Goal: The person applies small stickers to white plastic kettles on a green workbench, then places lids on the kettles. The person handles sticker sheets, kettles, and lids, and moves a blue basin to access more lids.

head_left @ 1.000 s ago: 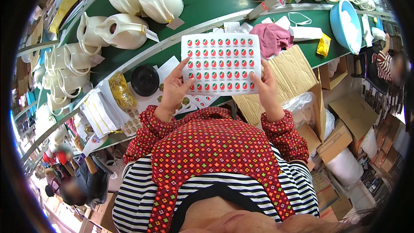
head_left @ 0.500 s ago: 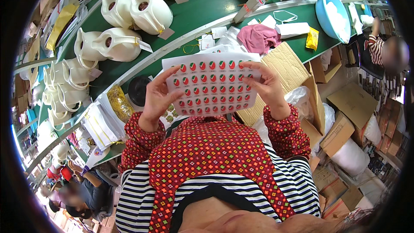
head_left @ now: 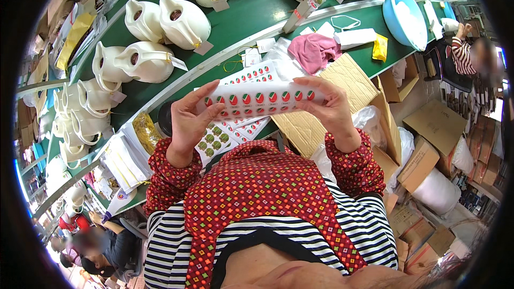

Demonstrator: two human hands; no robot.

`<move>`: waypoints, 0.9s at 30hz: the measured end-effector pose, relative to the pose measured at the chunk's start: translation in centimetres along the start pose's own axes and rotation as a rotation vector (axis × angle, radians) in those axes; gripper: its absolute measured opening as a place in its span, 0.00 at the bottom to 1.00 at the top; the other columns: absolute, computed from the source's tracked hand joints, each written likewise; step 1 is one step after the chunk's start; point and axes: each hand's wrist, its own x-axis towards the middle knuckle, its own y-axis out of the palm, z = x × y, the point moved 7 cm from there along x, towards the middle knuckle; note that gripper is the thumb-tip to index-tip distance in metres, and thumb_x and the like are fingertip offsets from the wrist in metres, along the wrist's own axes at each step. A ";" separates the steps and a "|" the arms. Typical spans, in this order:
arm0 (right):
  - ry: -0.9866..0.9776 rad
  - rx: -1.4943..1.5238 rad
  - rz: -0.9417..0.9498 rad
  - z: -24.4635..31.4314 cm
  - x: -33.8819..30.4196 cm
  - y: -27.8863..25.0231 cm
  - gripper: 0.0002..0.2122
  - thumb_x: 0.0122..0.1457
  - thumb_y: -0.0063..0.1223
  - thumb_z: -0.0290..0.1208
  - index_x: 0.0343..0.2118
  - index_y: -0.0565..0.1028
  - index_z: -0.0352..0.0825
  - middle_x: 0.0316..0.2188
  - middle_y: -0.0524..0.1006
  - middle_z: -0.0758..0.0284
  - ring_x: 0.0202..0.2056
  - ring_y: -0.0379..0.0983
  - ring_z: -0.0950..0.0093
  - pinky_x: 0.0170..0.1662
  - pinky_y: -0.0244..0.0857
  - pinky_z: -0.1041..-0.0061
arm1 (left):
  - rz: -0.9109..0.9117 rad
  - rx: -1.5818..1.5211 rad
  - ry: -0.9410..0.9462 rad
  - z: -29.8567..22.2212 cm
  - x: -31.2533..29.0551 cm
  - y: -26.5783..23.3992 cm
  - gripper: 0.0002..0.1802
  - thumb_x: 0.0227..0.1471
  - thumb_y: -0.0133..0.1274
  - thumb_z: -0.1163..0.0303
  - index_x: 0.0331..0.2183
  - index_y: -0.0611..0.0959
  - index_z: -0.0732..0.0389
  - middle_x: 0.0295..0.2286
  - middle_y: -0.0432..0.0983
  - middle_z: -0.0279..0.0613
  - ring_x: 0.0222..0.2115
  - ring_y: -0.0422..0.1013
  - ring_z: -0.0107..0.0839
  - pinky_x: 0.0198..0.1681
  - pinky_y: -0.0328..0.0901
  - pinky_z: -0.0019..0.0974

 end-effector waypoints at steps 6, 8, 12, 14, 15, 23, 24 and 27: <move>0.108 -0.031 0.017 0.0 0.3 -0.2 0.14 0.58 0.66 0.16 0.48 0.81 0.28 0.42 0.84 0.66 0.42 0.82 0.78 0.46 0.79 0.79 | -0.064 0.176 -0.012 -1.4 0.0 -0.4 0.24 0.54 0.65 0.84 0.53 0.84 0.68 0.31 0.82 0.33 0.31 0.76 0.17 0.37 0.72 0.24; 0.135 -0.031 0.002 -0.1 0.3 -0.6 0.12 0.58 0.66 0.16 0.45 0.81 0.27 0.39 0.85 0.66 0.40 0.82 0.79 0.45 0.79 0.79 | -0.052 0.248 -0.016 -1.5 -0.1 -0.6 0.17 0.54 0.65 0.84 0.47 0.86 0.69 0.30 0.83 0.34 0.31 0.77 0.18 0.37 0.71 0.24; 0.096 0.042 -0.026 -0.8 0.3 -1.4 0.07 0.58 0.67 0.17 0.39 0.83 0.26 0.34 0.85 0.68 0.37 0.82 0.82 0.41 0.78 0.81 | -0.027 0.140 -0.048 -0.8 -0.2 -1.1 0.04 0.57 0.65 0.79 0.35 0.87 0.69 0.28 0.83 0.35 0.30 0.76 0.16 0.35 0.70 0.23; 0.081 0.017 -0.026 -0.7 0.3 -1.6 0.04 0.58 0.67 0.18 0.36 0.84 0.26 0.32 0.85 0.69 0.35 0.81 0.83 0.38 0.76 0.83 | -0.027 0.138 -0.067 -0.5 -0.2 -1.4 0.04 0.58 0.65 0.78 0.33 0.86 0.68 0.26 0.82 0.33 0.28 0.74 0.15 0.33 0.67 0.22; 0.085 -0.022 -0.024 -0.4 0.3 -1.8 0.03 0.58 0.67 0.18 0.34 0.84 0.27 0.31 0.85 0.69 0.34 0.80 0.84 0.37 0.74 0.84 | -0.025 0.110 -0.085 -0.5 -0.2 -1.3 0.04 0.59 0.64 0.77 0.33 0.86 0.68 0.26 0.82 0.32 0.28 0.74 0.15 0.32 0.66 0.21; 0.183 -0.033 0.004 -1.2 1.0 -1.5 0.07 0.59 0.70 0.27 0.32 0.85 0.27 0.26 0.84 0.69 0.30 0.77 0.84 0.35 0.71 0.81 | -0.191 0.086 0.007 -0.6 -1.1 -2.1 0.08 0.63 0.62 0.73 0.31 0.84 0.67 0.24 0.78 0.27 0.25 0.68 0.12 0.29 0.63 0.21; 0.218 -0.188 -0.004 -1.8 1.0 -2.0 0.09 0.58 0.71 0.29 0.34 0.85 0.27 0.28 0.84 0.67 0.30 0.78 0.81 0.36 0.71 0.79 | -0.234 0.098 0.026 -0.9 -1.2 -1.6 0.08 0.63 0.61 0.74 0.31 0.85 0.67 0.24 0.78 0.28 0.25 0.68 0.12 0.29 0.64 0.21; -0.027 -0.719 -0.094 0.1 1.9 -1.6 0.16 0.54 0.73 0.33 0.42 0.83 0.28 0.37 0.84 0.62 0.38 0.80 0.69 0.44 0.72 0.72 | -0.247 0.307 0.133 -2.3 -1.5 -0.1 0.09 0.65 0.58 0.72 0.37 0.87 0.69 0.28 0.81 0.31 0.28 0.72 0.17 0.32 0.68 0.24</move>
